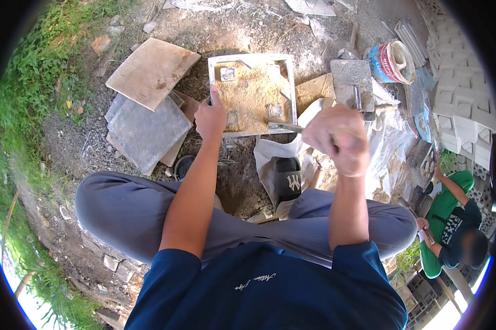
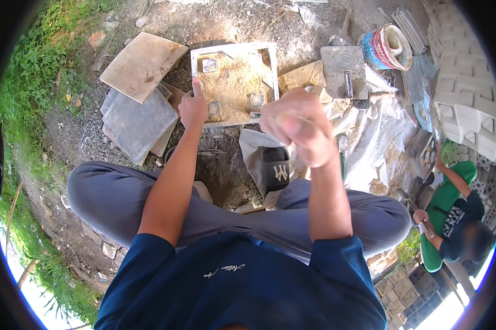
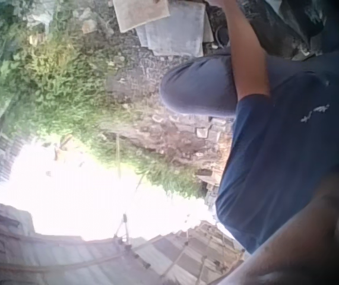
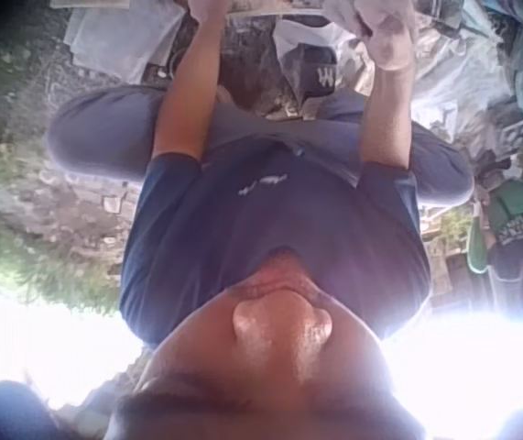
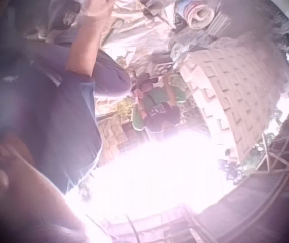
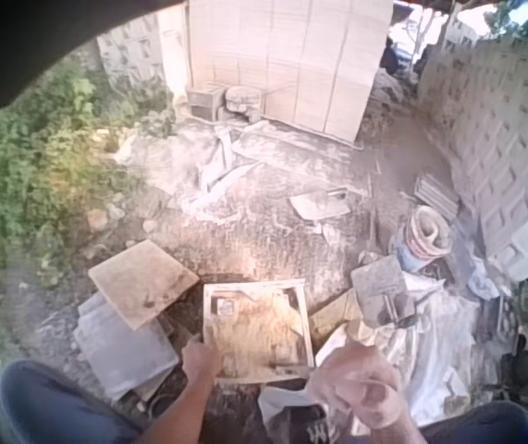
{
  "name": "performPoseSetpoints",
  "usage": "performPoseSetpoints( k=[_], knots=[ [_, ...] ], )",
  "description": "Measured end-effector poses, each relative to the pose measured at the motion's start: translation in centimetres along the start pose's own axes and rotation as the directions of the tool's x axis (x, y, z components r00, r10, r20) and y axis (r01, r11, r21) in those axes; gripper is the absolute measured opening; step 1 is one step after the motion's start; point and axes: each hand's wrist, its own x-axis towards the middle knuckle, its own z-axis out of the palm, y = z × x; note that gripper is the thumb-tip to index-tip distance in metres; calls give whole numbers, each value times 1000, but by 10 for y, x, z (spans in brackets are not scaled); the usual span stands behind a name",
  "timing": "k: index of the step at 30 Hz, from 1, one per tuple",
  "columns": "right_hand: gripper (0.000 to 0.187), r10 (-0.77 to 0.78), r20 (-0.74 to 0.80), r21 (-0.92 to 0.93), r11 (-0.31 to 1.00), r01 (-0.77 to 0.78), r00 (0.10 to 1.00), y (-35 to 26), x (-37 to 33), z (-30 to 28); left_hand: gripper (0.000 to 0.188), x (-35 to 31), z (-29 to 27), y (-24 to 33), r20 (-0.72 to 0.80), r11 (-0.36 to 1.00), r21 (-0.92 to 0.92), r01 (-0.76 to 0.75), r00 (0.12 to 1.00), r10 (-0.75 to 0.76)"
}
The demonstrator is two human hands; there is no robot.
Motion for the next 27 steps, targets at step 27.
performPoseSetpoints(
  k=[27],
  knots=[
    [33,-80,-684,-116,993,-1,725,9,16,36,86,3,-4,-9,-54,998,-42,48,997,-50]
  ],
)
